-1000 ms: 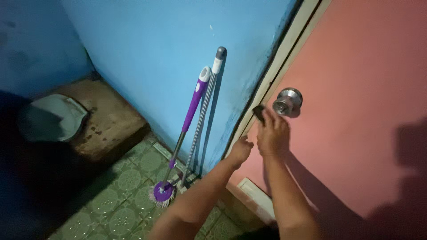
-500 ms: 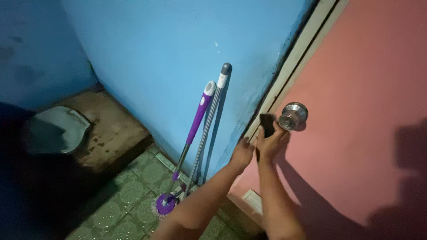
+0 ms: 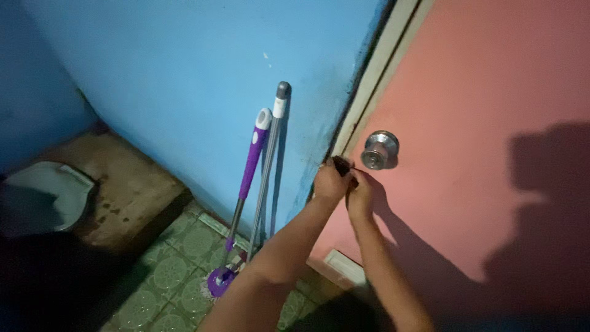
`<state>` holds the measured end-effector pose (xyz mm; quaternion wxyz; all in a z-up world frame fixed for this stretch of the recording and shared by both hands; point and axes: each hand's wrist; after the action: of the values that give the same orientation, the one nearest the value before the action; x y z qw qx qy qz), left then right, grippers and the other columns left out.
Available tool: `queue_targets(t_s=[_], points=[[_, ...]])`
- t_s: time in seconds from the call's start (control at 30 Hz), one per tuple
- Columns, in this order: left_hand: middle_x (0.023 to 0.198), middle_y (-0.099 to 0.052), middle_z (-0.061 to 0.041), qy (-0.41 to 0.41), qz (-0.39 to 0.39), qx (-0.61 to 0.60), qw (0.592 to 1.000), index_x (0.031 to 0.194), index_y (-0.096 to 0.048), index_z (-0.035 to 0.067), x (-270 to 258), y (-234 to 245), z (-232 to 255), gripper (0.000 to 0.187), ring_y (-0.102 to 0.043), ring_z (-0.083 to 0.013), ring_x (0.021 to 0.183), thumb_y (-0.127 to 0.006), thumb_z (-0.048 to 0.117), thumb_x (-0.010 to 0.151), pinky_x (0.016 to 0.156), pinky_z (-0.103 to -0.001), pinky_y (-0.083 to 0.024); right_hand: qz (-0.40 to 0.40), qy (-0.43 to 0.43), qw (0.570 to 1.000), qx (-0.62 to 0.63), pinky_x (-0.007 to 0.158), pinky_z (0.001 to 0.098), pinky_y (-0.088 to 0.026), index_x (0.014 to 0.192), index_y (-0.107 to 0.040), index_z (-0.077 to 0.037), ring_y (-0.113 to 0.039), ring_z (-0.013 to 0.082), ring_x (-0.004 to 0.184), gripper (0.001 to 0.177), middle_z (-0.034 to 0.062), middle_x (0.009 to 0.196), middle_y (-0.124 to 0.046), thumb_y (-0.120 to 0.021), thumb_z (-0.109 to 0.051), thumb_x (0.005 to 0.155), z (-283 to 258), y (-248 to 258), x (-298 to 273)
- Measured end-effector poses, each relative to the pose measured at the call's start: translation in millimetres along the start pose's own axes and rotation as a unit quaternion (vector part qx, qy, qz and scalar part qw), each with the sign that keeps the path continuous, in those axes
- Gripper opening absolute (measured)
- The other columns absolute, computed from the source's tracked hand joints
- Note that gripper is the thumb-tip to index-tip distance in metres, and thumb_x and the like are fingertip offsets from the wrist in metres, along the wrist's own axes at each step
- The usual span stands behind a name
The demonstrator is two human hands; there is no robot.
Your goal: The person sands the surface and edges of a pink door using a small sanding block, periodically rinsing the block and the door with water from a metal cup.
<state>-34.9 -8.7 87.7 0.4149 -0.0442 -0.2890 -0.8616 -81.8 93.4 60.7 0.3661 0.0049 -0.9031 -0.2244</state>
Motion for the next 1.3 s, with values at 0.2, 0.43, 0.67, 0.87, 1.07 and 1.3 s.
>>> queue_targets(t_s=[0.2, 0.43, 0.67, 0.87, 1.07, 1.3], points=[[0.103, -0.074, -0.023, -0.009, -0.079, -0.013, 0.997, 0.104, -0.071, 0.006, 6.1, 12.8, -2.2, 0.044, -0.07, -0.0428, 0.1, -0.079, 0.044, 0.084, 0.087, -0.052, -0.056, -0.068, 0.09, 0.99, -0.081, 0.084, 0.0385, -0.055, 0.102, -0.075, -0.005, -0.072, 0.0302, 0.094, 0.015, 0.0142, 0.103, -0.075, -0.067, -0.003, 0.089, -73.4, 114.6, 42.9], [0.107, -0.07, -0.022, -0.082, 0.023, 0.053, 0.995, 0.11, -0.065, 0.004, 26.5, 42.4, 51.0, 0.048, -0.067, -0.0427, 0.101, -0.083, 0.04, 0.083, 0.087, -0.053, -0.054, 0.038, 0.388, 0.825, -0.408, 0.126, 0.0679, -0.021, 0.14, -0.064, -0.007, -0.036, 0.035, 0.152, 0.037, 0.0129, 0.157, -0.052, -0.069, -0.009, 0.104, -112.0, 155.3, 164.4], [0.115, -0.068, -0.018, -0.143, 0.083, 0.07, 0.984, 0.125, -0.059, 0.005, 22.3, 27.7, 51.0, 0.055, -0.067, -0.0415, 0.103, -0.079, 0.025, 0.078, 0.082, -0.05, -0.056, 0.087, 0.415, 0.784, -0.454, 0.126, 0.0689, -0.015, 0.151, -0.054, -0.009, -0.028, 0.0359, 0.155, 0.051, 0.0154, 0.165, -0.043, -0.073, -0.019, 0.105, -94.8, 133.2, 198.1], [0.124, -0.058, -0.025, -0.083, 0.041, -0.024, 0.995, 0.128, -0.054, 0.004, -6.4, 2.5, 33.3, 0.059, -0.063, -0.0473, 0.107, -0.084, 0.022, 0.081, 0.087, -0.052, -0.055, 0.118, 0.424, 0.763, -0.474, 0.128, 0.0653, -0.015, 0.153, -0.051, -0.012, -0.026, 0.0333, 0.156, 0.053, 0.0115, 0.167, -0.041, -0.071, -0.023, 0.105, -92.6, 135.5, 199.2], [0.123, -0.059, -0.031, -0.124, 0.095, -0.061, 0.986, 0.134, -0.049, -0.002, 12.4, 4.9, 38.3, 0.063, -0.06, -0.0513, 0.11, -0.08, 0.012, 0.081, 0.092, -0.053, -0.052, 0.117, 0.418, 0.775, -0.459, 0.13, 0.0652, -0.016, 0.151, -0.052, -0.012, -0.027, 0.0333, 0.156, 0.054, 0.0113, 0.165, -0.041, -0.062, -0.016, 0.098, -97.2, 136.8, 197.5], [0.111, -0.063, -0.033, -0.155, 0.108, -0.09, 0.978, 0.122, -0.054, 0.0, 0.7, -12.9, 16.7, 0.052, -0.061, -0.0522, 0.104, -0.08, 0.011, 0.078, 0.086, -0.057, -0.05, 0.134, 0.435, 0.764, -0.457, 0.127, 0.0649, -0.017, 0.158, -0.052, -0.011, -0.032, 0.035, 0.156, 0.053, 0.0133, 0.163, -0.046, -0.065, -0.019, 0.107, -97.8, 137.0, 201.3]])
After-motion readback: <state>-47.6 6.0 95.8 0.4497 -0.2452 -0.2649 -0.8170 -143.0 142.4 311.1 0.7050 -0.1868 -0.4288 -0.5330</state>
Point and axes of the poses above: each hand's wrist, its own x-axis towards the middle knuckle, its own y-axis out of the back of the hand, z = x × y
